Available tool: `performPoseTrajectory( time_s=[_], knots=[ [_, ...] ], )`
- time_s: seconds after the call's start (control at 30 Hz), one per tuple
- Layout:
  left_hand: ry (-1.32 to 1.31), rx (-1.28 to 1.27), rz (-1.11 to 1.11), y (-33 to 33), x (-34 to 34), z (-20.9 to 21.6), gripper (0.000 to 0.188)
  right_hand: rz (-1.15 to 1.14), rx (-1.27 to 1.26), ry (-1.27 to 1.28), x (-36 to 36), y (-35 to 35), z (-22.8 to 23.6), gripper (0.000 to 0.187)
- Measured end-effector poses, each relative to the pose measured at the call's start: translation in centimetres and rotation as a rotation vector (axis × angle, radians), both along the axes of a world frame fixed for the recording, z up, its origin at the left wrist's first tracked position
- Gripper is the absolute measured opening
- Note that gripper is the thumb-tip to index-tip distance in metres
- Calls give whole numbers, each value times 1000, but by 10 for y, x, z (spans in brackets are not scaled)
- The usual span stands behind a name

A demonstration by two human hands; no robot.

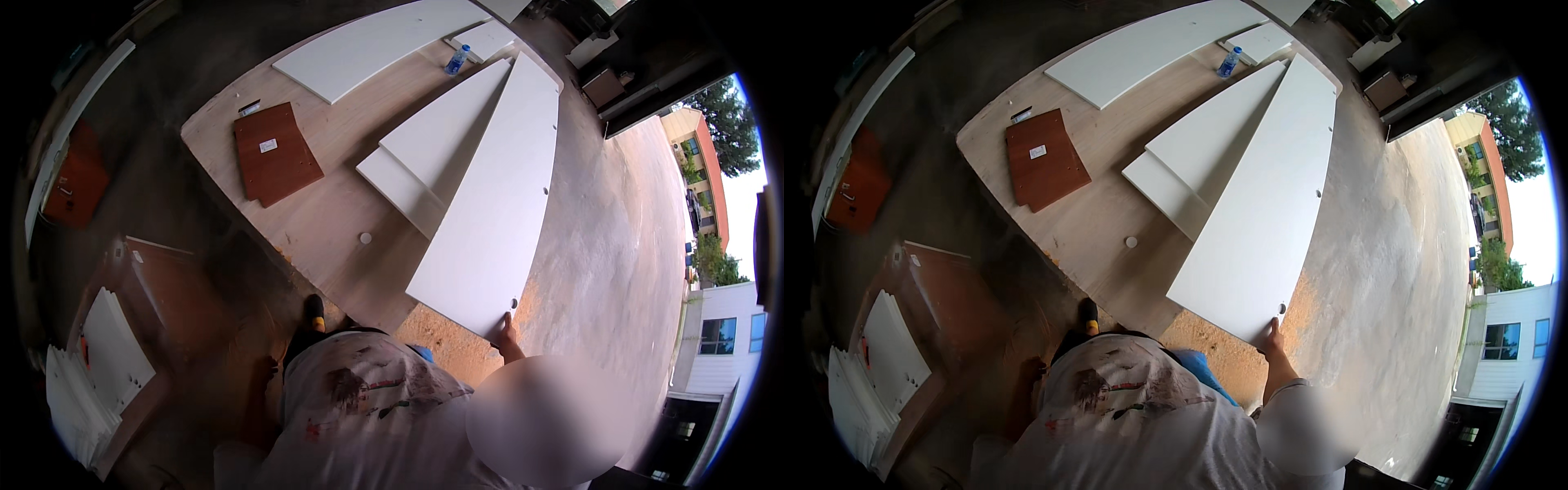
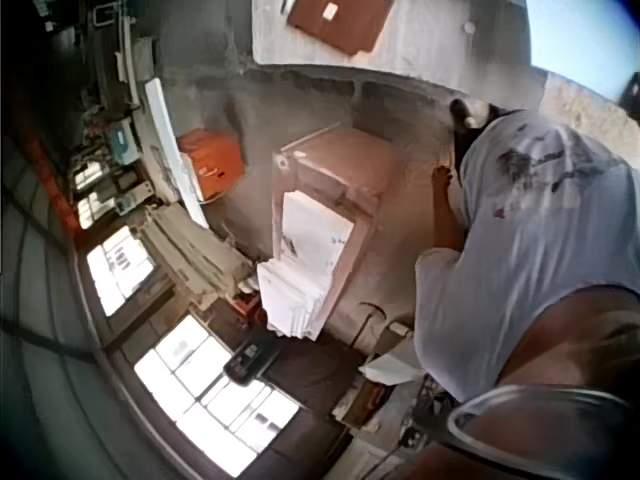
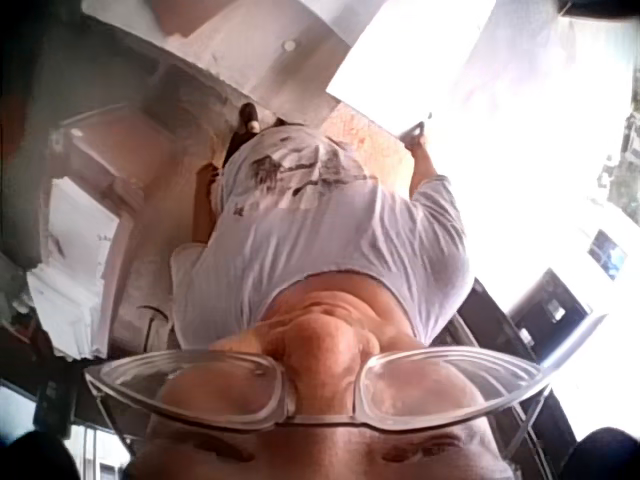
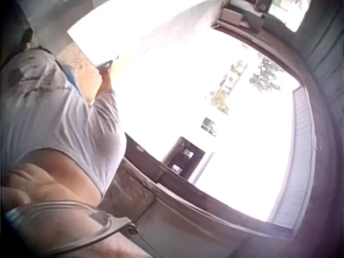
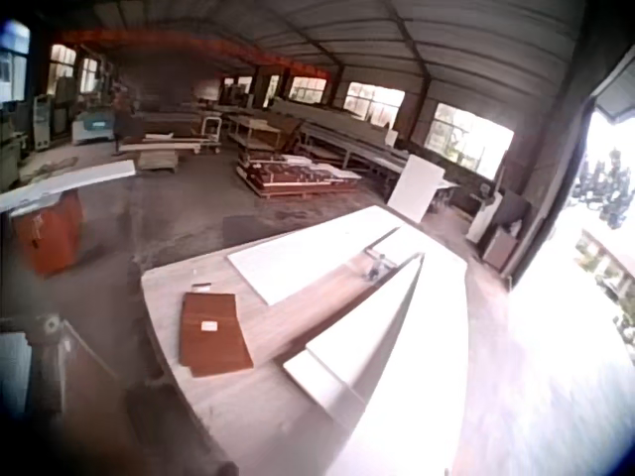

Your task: The person positions white wooden panels on a stand, retrieves a cloth from the floor, and wipes the surfaces of the panels by hand.

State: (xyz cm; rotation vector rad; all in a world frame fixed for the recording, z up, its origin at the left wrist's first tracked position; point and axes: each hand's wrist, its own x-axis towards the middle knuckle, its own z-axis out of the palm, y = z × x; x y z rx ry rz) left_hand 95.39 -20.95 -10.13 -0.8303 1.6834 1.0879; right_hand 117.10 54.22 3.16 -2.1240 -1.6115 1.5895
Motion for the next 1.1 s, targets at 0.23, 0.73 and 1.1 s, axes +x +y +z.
performPoseTrajectory(
  time_s=[0.23, 0.73, 1.1],
  knots=[
    [202, 73, 11, 11, -31, 55, 37, 0, -93, 54, -56, -59, -10, 90],
    [-273, -106, -93, -63, -26, 50, 19, -56, -449, 369, -232, -233, -77, 65],
    [-26, 134, -126, -20, -72, 10, 17, 476, -636, 265, -193, -230, -52, 46]
  ],
)
